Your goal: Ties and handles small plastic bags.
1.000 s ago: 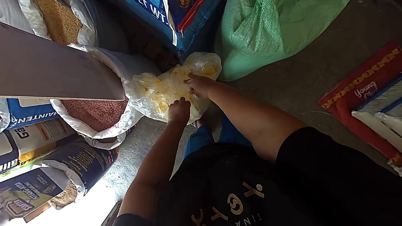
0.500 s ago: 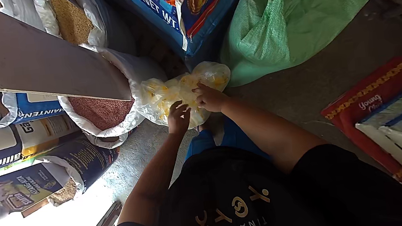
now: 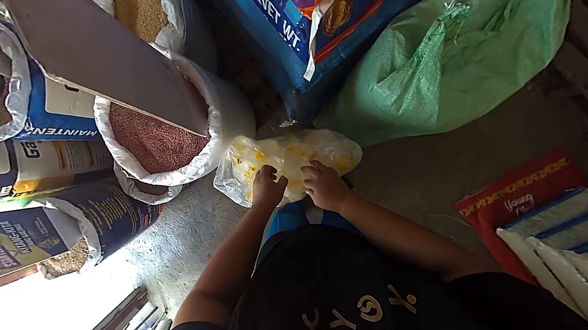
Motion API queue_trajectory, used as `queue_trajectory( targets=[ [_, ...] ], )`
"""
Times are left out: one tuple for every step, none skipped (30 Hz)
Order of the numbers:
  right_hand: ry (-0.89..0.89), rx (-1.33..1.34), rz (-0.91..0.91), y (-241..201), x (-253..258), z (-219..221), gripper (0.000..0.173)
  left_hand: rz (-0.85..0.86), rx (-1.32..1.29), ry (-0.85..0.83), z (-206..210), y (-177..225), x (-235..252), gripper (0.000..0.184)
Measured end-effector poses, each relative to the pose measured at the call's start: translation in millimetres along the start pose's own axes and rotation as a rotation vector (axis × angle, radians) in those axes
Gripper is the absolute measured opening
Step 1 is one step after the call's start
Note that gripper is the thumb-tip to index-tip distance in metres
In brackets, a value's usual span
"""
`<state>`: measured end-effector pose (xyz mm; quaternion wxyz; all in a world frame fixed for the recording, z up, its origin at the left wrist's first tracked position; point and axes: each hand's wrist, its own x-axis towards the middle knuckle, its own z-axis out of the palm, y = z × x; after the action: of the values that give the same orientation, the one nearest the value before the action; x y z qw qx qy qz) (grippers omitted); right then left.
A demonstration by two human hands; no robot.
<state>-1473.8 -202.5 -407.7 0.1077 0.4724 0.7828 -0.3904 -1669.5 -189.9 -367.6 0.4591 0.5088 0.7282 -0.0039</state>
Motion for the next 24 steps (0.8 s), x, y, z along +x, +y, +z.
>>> queue_trajectory(
  targets=[
    [-0.011, -0.004, 0.014, 1, -2, -1, 0.025, 0.088, 0.014, 0.071, -2, -6, -6, 0.035],
    [-0.013, -0.011, 0.025, 2, -4, -4, 0.028, 0.183, 0.074, 0.151, -6, -14, -11, 0.034],
    [-0.007, -0.014, 0.038, 3, -6, -7, 0.033, 0.276, 0.152, 0.235, -10, -21, -14, 0.033],
    [0.013, -0.006, 0.059, 2, -8, -10, 0.037, 0.334, 0.232, 0.295, -14, -29, -14, 0.032],
    [0.037, 0.006, 0.085, 1, -10, -13, 0.041, 0.304, 0.304, 0.270, -21, -31, -16, 0.036],
    [0.060, 0.012, 0.116, -1, -9, -16, 0.047, 0.203, 0.362, 0.170, -29, -29, -18, 0.042],
    [0.087, 0.013, 0.150, -5, -8, -19, 0.053, 0.088, 0.400, 0.043, -36, -25, -18, 0.048],
    [0.126, 0.015, 0.184, -12, -6, -21, 0.059, 0.006, 0.420, -0.069, -39, -21, -18, 0.048],
    [0.165, 0.019, 0.215, -19, -3, -21, 0.063, -0.021, 0.429, -0.153, -38, -17, -19, 0.044],
    [0.196, 0.037, 0.232, -26, 1, -21, 0.065, 0.000, 0.427, -0.210, -35, -13, -20, 0.039],
    [0.215, 0.072, 0.234, -32, 6, -21, 0.066, 0.039, 0.415, -0.247, -30, -9, -21, 0.038],
    [0.208, 0.122, 0.237, -39, 11, -21, 0.065, 0.079, 0.388, -0.258, -25, -4, -22, 0.037],
    [0.177, 0.174, 0.250, -44, 16, -22, 0.064, 0.104, 0.359, -0.262, -20, 0, -23, 0.037],
    [0.156, 0.224, 0.267, -47, 21, -20, 0.062, 0.119, 0.332, -0.264, -16, 3, -24, 0.037],
    [0.140, 0.257, 0.288, -49, 25, -19, 0.059, 0.129, 0.315, -0.267, -13, 4, -24, 0.038],
    [0.123, 0.268, 0.312, -49, 28, -19, 0.056, 0.139, 0.302, -0.269, -11, 3, -24, 0.038],
    [0.116, 0.254, 0.330, -49, 31, -20, 0.052, 0.149, 0.292, -0.264, -10, 2, -23, 0.038],
    [0.103, 0.227, 0.345, -47, 34, -21, 0.048, 0.149, 0.284, -0.256, -12, 0, -23, 0.039],
    [0.081, 0.203, 0.362, -45, 36, -23, 0.043, 0.142, 0.272, -0.246, -14, -3, -24, 0.040],
    [0.066, 0.193, 0.379, -43, 37, -26, 0.038, 0.134, 0.253, -0.235, -17, -7, -24, 0.041],
    [0.059, 0.206, 0.395, -41, 38, -29, 0.034, 0.122, 0.229, -0.226, -20, -11, -24, 0.042],
    [0.058, 0.243, 0.403, -39, 39, -33, 0.031, 0.108, 0.200, -0.221, -22, -16, -24, 0.042],
    [0.070, 0.292, 0.399, -35, 39, -36, 0.029, 0.094, 0.169, -0.216, -24, -21, -22, 0.041],
    [0.085, 0.344, 0.386, -32, 40, -36, 0.027, 0.078, 0.149, -0.209, -26, -26, -21, 0.040]
  ],
)
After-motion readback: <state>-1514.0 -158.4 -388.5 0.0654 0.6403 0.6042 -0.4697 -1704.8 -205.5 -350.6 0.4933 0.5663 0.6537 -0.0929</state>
